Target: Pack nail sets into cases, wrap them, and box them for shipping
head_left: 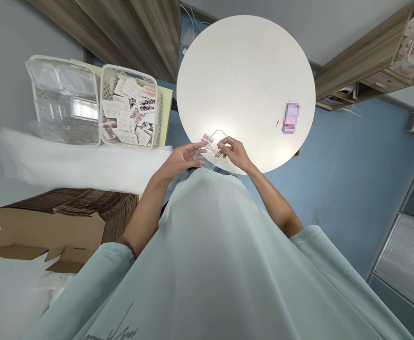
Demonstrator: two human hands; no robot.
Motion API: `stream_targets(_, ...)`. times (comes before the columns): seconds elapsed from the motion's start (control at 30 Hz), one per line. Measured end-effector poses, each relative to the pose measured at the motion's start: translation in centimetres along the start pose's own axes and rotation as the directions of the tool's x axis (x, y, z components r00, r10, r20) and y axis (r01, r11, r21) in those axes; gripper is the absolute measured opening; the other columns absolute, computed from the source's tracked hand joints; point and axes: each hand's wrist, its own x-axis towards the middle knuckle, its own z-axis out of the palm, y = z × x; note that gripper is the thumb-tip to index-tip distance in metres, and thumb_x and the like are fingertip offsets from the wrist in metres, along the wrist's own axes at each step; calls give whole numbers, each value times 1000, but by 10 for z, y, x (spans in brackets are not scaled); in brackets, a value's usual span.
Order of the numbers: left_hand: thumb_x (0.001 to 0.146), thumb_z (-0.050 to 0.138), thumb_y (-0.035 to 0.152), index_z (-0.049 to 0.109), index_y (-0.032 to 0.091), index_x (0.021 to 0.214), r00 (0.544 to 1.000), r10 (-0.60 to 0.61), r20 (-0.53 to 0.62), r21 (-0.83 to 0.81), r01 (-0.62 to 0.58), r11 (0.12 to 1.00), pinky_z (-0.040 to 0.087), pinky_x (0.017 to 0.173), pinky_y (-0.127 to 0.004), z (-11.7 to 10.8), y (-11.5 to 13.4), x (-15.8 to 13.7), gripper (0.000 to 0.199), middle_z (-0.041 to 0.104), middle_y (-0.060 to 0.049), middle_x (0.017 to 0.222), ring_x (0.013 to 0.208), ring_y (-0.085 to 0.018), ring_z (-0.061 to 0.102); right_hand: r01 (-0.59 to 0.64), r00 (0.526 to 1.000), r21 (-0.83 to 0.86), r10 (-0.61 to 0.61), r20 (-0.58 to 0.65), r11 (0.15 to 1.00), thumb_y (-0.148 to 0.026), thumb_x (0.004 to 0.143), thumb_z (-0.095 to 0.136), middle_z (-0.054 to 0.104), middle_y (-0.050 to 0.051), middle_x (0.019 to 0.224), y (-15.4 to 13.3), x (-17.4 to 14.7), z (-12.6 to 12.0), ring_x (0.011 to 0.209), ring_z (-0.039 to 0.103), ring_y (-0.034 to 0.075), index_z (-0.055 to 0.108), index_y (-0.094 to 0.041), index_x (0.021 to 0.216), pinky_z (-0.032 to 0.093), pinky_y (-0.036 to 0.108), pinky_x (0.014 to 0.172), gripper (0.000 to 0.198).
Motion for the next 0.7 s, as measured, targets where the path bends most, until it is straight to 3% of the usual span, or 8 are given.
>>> stream_targets(0.1, 78, 101, 43, 81, 22, 143, 997, -33, -63, 25, 34, 999, 56, 123, -55, -12, -2, -1, 72, 73, -18, 157, 147, -40, 68, 0, 998, -33, 2, 68, 999, -89, 90, 77, 74, 3, 101, -3, 10, 4, 79, 81, 17, 66, -22, 94, 61, 27, 66, 68)
stream_targets(0.3, 81, 99, 49, 72, 21, 154, 991, -33, -130, 54, 40, 998, 62, 113, -53, -25, -9, -1, 83, 75, -20, 154, 135, -38, 75, -20, 990, -65, 29, 140, 998, -88, 86, 82, 77, 4, 100, -14, 26, 16, 77, 80, 17, 72, -21, 94, 61, 26, 62, 68)
stream_targets(0.5, 76, 102, 52, 79, 20, 142, 969, -48, -242, -35, 40, 999, 62, 114, -55, -38, -23, -15, 77, 80, -19, 145, 122, -37, 81, -115, 993, -160, 112, -27, 981, -85, 101, 64, 80, 5, 105, 15, 67, 15, 87, 81, 18, 74, -23, 110, 64, 27, 74, 63)
stream_targets(0.57, 75, 102, 50, 78, 20, 142, 950, -50, -307, -62, 33, 998, 62, 113, -54, -43, -28, -23, 78, 80, -19, 145, 123, -37, 80, -167, 985, -304, 147, -87, 938, -73, 103, 71, 81, 7, 111, 37, 84, 11, 99, 81, 22, 74, -23, 113, 65, 33, 86, 51)
stream_targets(0.63, 75, 101, 47, 77, 19, 142, 926, -60, -373, -90, 28, 996, 63, 111, -52, -48, -34, -32, 77, 79, -20, 146, 126, -37, 80, -258, 966, -486, 213, -147, 835, -55, 99, 80, 81, 10, 117, 59, 98, 11, 114, 79, 28, 73, -22, 116, 64, 40, 100, 38)
stream_targets(0.7, 75, 100, 44, 76, 20, 142, 901, -74, -427, -128, 20, 992, 64, 108, -49, -52, -40, -41, 75, 79, -19, 147, 128, -36, 79, -330, 943, -616, 281, -180, 715, -44, 98, 83, 78, 14, 132, 77, 107, 16, 121, 76, 30, 70, -20, 126, 61, 43, 106, 40)
